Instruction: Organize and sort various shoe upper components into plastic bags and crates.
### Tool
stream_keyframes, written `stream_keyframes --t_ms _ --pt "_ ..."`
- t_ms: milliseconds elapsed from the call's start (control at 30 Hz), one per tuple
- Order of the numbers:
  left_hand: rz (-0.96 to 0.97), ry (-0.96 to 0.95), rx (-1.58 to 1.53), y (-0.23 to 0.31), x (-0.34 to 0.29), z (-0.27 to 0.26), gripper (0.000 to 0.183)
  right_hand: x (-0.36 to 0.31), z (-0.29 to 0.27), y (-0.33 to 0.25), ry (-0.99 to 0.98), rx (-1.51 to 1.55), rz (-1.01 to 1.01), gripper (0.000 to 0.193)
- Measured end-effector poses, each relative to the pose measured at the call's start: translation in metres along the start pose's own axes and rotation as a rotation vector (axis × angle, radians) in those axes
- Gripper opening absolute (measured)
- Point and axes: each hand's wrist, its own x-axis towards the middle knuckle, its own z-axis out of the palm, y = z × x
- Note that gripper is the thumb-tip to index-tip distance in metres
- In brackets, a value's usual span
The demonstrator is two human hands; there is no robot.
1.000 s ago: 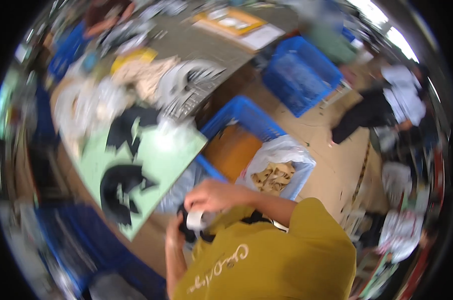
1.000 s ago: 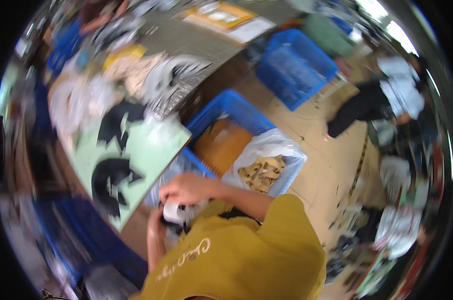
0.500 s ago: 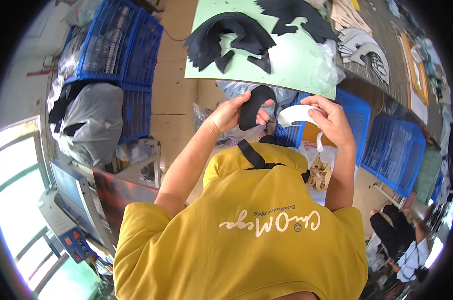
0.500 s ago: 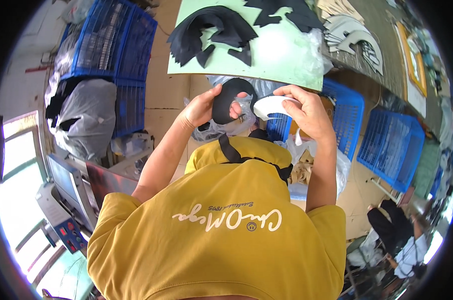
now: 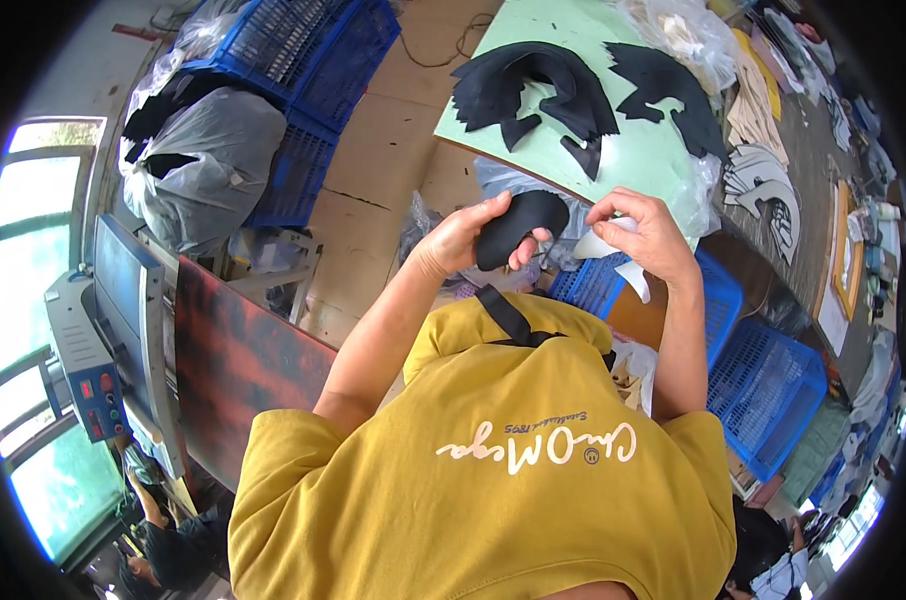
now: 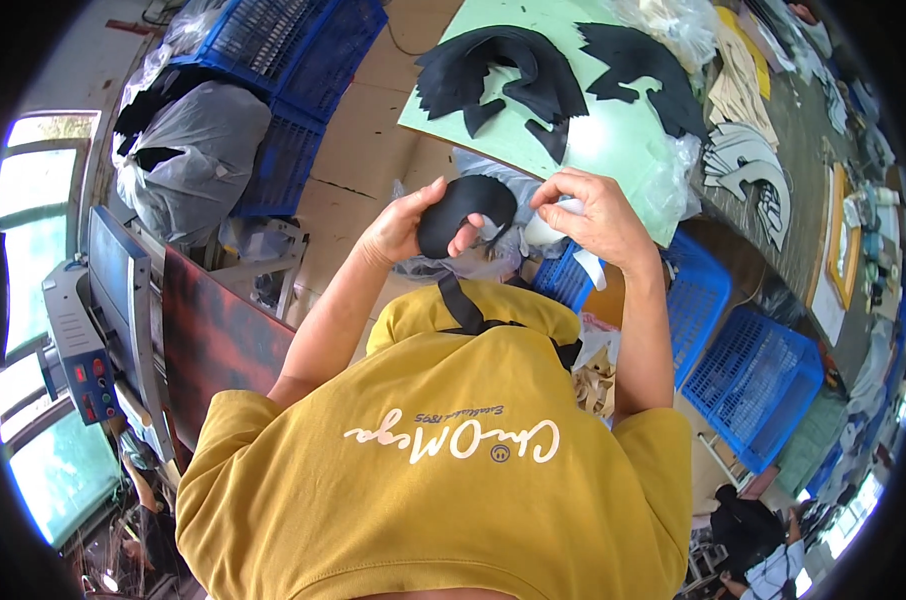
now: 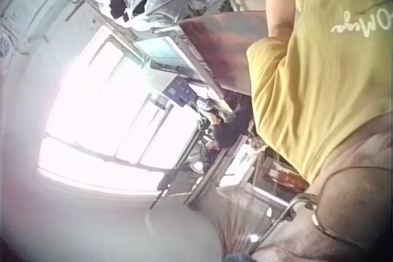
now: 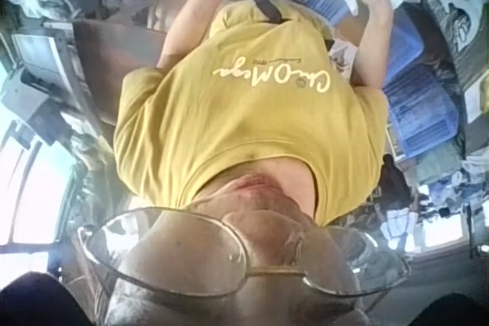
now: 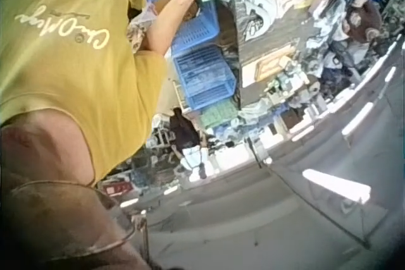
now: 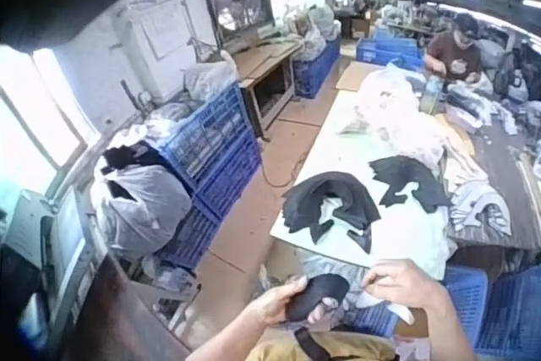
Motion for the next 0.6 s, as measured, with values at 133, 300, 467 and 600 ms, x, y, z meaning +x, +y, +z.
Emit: stream_keyframes --t_ms 133,300,467,600 --pt "0.093 -0.006 -0.067 -0.003 -0.009 -0.002 0.050 0.003 0.007 0.000 -0.059 0.024 0.017 0.008" --pt "0.141 0.121 0.106 -0.001 -0.015 0.003 0.032 0.000 0.014 -0.002 -0.129 0.095 0.020 0.008" --pt "0.181 0.030 0.167 -0.001 -0.011 -0.001 0.029 0.002 0.027 0.003 -0.183 0.099 -0.023 0.011" --pt "0.233 -0.074 -0.064 -0.005 -0.008 -0.002 0.027 0.000 0.031 0.015 -0.132 0.194 -0.025 0.014"
